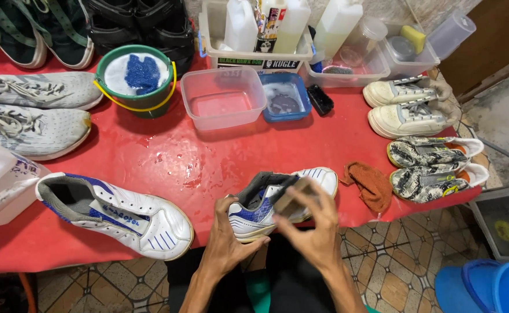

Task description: Scrubbing the upper part of a white sneaker with a brush and cleaning solution, then wiping it with a cloth.

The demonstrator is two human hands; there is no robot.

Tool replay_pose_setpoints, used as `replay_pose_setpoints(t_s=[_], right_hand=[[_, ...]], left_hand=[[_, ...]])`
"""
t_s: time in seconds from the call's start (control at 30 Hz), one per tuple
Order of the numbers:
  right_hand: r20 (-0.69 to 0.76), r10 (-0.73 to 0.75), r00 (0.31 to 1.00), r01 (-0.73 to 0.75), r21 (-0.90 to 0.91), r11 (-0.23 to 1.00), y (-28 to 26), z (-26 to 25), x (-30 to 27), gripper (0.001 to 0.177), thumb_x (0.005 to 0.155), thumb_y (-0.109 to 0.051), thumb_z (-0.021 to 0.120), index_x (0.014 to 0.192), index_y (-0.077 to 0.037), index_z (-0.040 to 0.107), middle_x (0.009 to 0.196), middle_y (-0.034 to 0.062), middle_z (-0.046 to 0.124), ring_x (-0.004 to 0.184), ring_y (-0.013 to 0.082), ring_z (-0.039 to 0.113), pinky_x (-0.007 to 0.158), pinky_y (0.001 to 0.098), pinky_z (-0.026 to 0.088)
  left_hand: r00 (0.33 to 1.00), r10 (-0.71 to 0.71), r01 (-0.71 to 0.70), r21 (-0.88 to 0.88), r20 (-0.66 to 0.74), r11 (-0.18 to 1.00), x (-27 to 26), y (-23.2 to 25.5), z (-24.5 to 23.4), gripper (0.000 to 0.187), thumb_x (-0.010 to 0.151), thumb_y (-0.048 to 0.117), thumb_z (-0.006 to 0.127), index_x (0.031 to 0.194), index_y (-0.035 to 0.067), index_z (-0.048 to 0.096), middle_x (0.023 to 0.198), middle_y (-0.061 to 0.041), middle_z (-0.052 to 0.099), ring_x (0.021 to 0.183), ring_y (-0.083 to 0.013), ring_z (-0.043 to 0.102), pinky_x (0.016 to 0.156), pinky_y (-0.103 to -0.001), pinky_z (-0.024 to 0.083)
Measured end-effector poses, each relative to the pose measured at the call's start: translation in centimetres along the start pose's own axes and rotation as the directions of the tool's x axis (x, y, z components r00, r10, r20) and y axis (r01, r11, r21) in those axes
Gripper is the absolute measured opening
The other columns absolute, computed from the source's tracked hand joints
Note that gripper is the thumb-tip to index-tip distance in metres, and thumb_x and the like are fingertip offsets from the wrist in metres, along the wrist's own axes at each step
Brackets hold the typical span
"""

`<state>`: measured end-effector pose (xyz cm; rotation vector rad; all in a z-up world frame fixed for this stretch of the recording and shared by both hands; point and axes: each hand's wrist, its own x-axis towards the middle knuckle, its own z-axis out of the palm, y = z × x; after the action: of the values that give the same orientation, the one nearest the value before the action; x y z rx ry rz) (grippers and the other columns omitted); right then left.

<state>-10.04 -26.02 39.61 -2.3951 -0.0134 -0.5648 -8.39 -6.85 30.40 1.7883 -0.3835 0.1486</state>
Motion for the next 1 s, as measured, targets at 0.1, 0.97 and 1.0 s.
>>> replay_pose_setpoints(t_s=[0.1, 0.97, 1.0], right_hand=[[0.222, -0.136, 0.966, 0.091, 0.201, 0.975, -1.2, -0.5, 0.4, 0.064, 0.06, -0.03, 0.094, 0.12, -0.019, 0.075, 0.15, 0.0135, 0.054, 0.13, 0.0289, 0.06, 0.103, 0.0424, 0.053], [0.056, 0.009, 0.998, -0.015, 0.117, 0.993, -3.0, 0.9, -2.2, 0.06, 0.058, -0.024, 0.094, 0.114, -0.011, 0.076, 0.142, 0.0162, 0.056, 0.126, 0.0325, 0.062, 0.104, 0.042, 0.052], [0.051, 0.007, 0.999, -0.013, 0.117, 0.993, -2.3, 1.2, -2.1, 0.06, 0.058, -0.024, 0.094, 0.114, -0.011, 0.076, 0.142, 0.0162, 0.056, 0.126, 0.0325, 0.062, 0.104, 0.042, 0.052]], left_hand=[[0.999, -0.044, 0.044, -0.015, 0.002, 0.999, 0.0, -0.1, 0.0, 0.106, 0.06, 0.028, 0.097, 0.141, 0.013, 0.03, 0.135, -0.015, 0.05, 0.119, -0.0338, 0.061, 0.098, -0.047, 0.052], [0.977, -0.208, 0.209, -0.02, 0.039, 0.978, -0.4, 0.5, -0.4, 0.099, 0.063, 0.021, 0.087, 0.142, 0.014, 0.028, 0.117, -0.019, 0.07, 0.092, -0.0289, 0.078, 0.074, -0.042, 0.066], [0.978, -0.204, 0.205, -0.019, 0.04, 0.979, -0.4, 0.7, 0.1, 0.099, 0.063, 0.021, 0.087, 0.142, 0.014, 0.028, 0.117, -0.019, 0.07, 0.092, -0.0289, 0.078, 0.074, -0.042, 0.066]])
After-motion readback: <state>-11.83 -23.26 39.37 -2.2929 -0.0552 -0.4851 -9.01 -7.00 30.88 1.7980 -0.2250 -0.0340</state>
